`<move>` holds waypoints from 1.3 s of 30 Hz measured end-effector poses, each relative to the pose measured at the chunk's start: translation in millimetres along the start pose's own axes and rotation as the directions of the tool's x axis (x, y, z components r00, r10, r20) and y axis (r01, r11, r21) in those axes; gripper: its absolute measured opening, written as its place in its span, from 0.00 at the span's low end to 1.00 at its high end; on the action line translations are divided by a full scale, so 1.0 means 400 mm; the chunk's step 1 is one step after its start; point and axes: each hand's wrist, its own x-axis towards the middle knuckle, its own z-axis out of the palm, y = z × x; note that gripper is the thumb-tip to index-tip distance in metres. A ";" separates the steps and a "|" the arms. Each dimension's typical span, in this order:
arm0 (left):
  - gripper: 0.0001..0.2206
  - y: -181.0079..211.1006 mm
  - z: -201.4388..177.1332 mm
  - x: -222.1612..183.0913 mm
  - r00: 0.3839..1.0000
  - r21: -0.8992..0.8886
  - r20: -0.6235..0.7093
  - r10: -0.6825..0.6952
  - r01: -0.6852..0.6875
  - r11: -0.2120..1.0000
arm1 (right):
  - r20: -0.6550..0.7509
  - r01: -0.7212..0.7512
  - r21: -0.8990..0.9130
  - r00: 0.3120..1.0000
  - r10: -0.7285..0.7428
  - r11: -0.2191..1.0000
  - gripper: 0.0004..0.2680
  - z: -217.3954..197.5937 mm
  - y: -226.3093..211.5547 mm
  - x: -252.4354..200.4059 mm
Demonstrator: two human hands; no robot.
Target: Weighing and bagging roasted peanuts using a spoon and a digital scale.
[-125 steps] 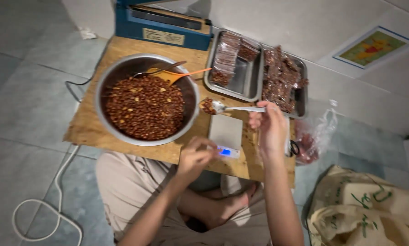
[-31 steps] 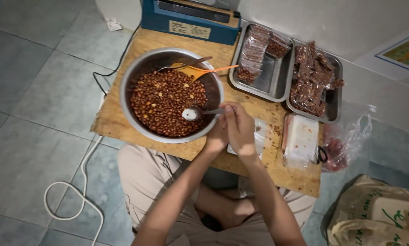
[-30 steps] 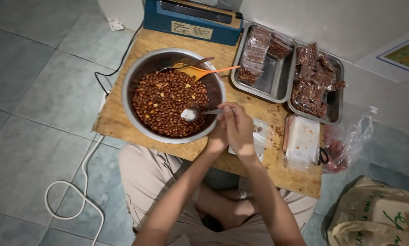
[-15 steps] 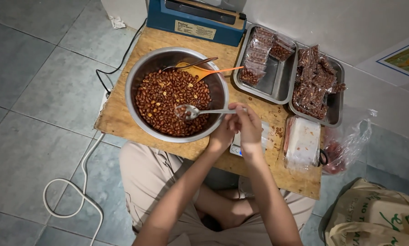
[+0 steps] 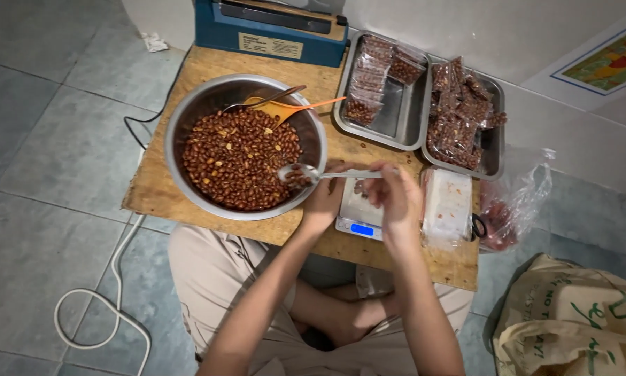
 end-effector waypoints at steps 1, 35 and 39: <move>0.12 0.028 -0.004 -0.002 0.997 0.115 -0.015 -0.079 0.080 0.990 | -0.046 0.023 0.012 0.999 -0.023 1.000 0.08 -0.033 0.005 0.008; 0.10 -0.058 0.024 -0.011 0.990 -0.111 -0.044 0.138 -0.142 0.984 | -0.212 0.188 -0.418 0.931 -0.296 0.889 0.09 -0.307 -0.018 -0.032; 0.10 -0.060 0.026 -0.013 0.987 -0.119 -0.052 0.153 -0.158 0.980 | -0.240 0.165 -0.426 0.927 -0.287 0.890 0.09 -0.336 -0.016 -0.037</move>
